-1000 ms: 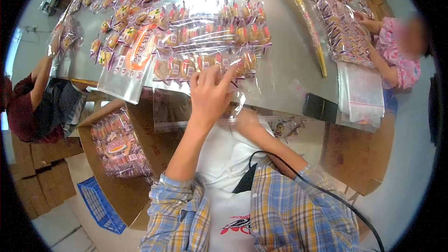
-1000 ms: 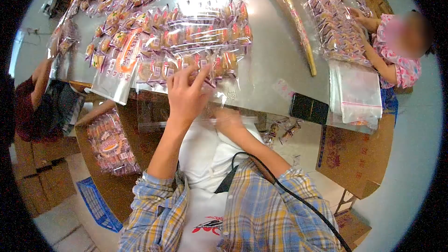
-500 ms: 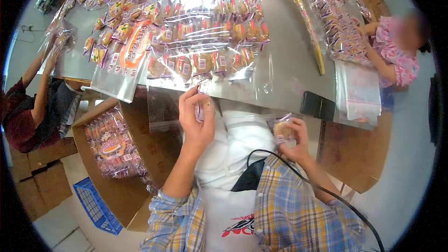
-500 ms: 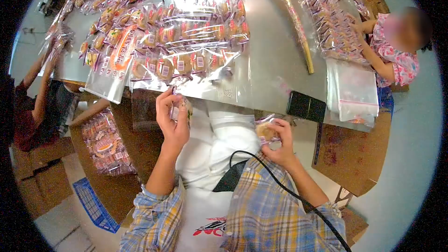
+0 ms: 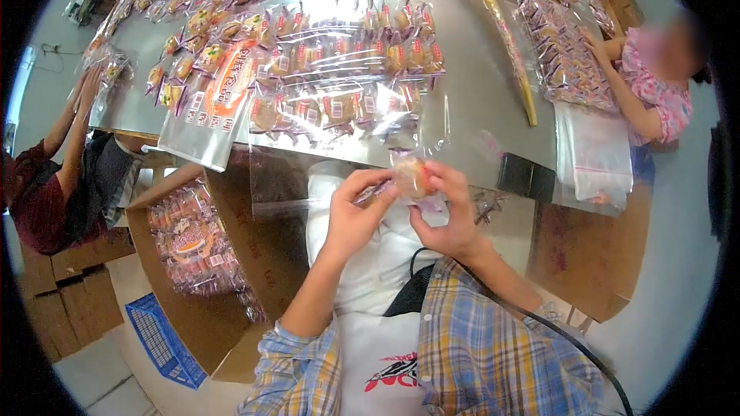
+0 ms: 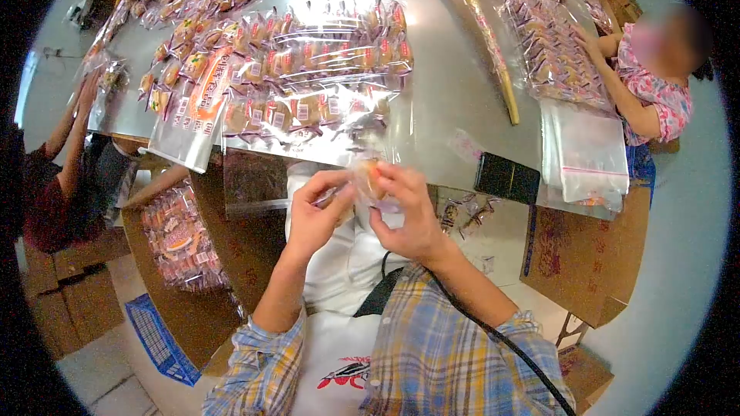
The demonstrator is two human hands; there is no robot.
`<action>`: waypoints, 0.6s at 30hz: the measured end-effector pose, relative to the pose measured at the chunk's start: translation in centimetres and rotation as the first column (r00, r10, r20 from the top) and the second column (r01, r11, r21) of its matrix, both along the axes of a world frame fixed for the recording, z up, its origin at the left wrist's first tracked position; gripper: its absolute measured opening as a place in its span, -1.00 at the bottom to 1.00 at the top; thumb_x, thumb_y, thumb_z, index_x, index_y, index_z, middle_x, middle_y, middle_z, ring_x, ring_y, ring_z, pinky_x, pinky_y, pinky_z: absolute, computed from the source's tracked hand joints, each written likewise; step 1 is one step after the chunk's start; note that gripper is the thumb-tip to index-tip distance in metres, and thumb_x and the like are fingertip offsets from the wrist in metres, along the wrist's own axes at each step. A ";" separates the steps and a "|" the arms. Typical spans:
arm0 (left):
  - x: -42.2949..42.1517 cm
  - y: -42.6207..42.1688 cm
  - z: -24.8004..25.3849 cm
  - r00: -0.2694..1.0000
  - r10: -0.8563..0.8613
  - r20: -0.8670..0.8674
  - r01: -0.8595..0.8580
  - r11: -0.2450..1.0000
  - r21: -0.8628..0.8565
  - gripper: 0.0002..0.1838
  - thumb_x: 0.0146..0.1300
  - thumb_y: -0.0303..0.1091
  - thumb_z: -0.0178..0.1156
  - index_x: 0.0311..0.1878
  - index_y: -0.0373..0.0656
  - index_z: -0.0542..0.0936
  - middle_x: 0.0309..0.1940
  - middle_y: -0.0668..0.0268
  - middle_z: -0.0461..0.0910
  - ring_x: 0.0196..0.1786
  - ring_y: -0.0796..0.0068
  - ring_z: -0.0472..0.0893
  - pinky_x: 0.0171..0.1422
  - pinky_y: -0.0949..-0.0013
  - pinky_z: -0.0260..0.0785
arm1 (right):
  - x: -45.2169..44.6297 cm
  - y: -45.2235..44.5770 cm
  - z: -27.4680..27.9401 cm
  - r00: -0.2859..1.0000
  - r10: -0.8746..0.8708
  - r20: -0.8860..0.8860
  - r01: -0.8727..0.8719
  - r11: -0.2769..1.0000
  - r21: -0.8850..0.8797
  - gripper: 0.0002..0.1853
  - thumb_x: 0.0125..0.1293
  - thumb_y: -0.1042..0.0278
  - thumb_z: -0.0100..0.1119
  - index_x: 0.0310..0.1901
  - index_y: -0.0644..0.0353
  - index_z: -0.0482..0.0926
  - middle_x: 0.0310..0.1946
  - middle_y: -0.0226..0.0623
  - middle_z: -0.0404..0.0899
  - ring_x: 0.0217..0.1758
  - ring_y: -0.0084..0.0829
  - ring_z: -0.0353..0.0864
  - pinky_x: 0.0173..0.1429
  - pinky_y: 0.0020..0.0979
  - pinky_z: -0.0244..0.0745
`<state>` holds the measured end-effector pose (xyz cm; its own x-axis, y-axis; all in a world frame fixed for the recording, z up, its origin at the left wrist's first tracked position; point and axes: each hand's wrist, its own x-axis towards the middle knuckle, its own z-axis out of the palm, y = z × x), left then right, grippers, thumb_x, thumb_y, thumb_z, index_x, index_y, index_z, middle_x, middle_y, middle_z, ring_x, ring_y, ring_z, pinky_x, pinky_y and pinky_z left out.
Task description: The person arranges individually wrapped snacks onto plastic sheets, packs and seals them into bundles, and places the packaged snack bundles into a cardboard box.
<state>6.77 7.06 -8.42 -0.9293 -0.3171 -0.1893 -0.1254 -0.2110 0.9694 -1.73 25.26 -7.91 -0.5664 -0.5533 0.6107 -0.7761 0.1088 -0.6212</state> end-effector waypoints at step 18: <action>-3.2 0.6 0.0 0.957 -0.266 0.111 0.264 0.964 0.038 -0.59 0.52 -0.34 0.25 0.33 -0.30 0.60 0.00 0.24 0.74 -0.17 0.60 0.67 -0.14 0.47 0.54 | -2.0 0.5 0.3 0.985 -0.121 0.127 0.105 0.986 0.129 -0.40 0.05 0.46 0.63 0.18 0.16 0.64 0.23 -0.07 0.60 0.28 -0.01 0.59 0.39 -0.06 0.51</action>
